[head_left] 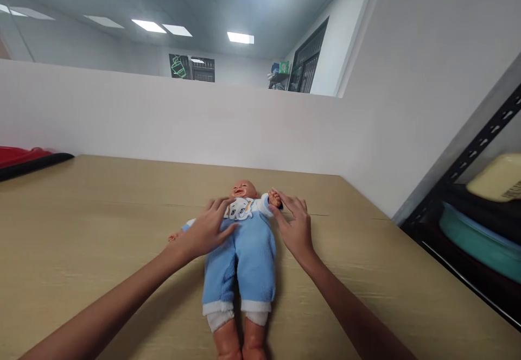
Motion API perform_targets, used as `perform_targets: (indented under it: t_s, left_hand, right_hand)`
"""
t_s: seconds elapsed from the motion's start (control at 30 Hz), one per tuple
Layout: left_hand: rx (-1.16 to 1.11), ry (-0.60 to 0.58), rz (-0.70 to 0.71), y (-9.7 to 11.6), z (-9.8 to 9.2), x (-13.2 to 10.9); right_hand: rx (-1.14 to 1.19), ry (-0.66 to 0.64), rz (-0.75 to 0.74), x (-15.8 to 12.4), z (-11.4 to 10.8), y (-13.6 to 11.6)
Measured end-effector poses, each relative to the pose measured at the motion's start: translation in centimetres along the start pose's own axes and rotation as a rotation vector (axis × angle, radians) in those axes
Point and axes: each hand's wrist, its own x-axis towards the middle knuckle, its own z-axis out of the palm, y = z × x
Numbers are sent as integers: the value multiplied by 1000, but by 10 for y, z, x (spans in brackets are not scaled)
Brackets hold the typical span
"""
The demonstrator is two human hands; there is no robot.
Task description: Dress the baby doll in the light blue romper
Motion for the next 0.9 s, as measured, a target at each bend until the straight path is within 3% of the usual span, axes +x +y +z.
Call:
perform_targets:
  t_s: [0.13,0.27,0.43,0.5,0.6,0.67,0.8,0.9]
  left_hand:
    - [-276,85,104,32,22,49]
    - [-419,203,-95,43,34,85]
    - [-792,307,-260,34,22,89]
    - [-997,357,-365,26,16,85]
    - [-1272,376,-527,9,9,77]
    - [-1435,329,-595,-4,6,71]
    - [-1632,174,-714,-32,0,63]
    - [-1614,225,-742,-44,-7,61]
  right_hand:
    - [-40,52,-83,22,10,-31]
    - [-31,67,-138,35,5,-50]
    - [136,206,8,6,-1,-29]
    - [175,144,100,-21,3,-15]
    - [217,-90,152,-61,14,-3]
    - [263,-223,148,-78,23,-2]
    - [349,-335,143,-83,45,-10]
    - [428,-358,201,-75,68,-13]
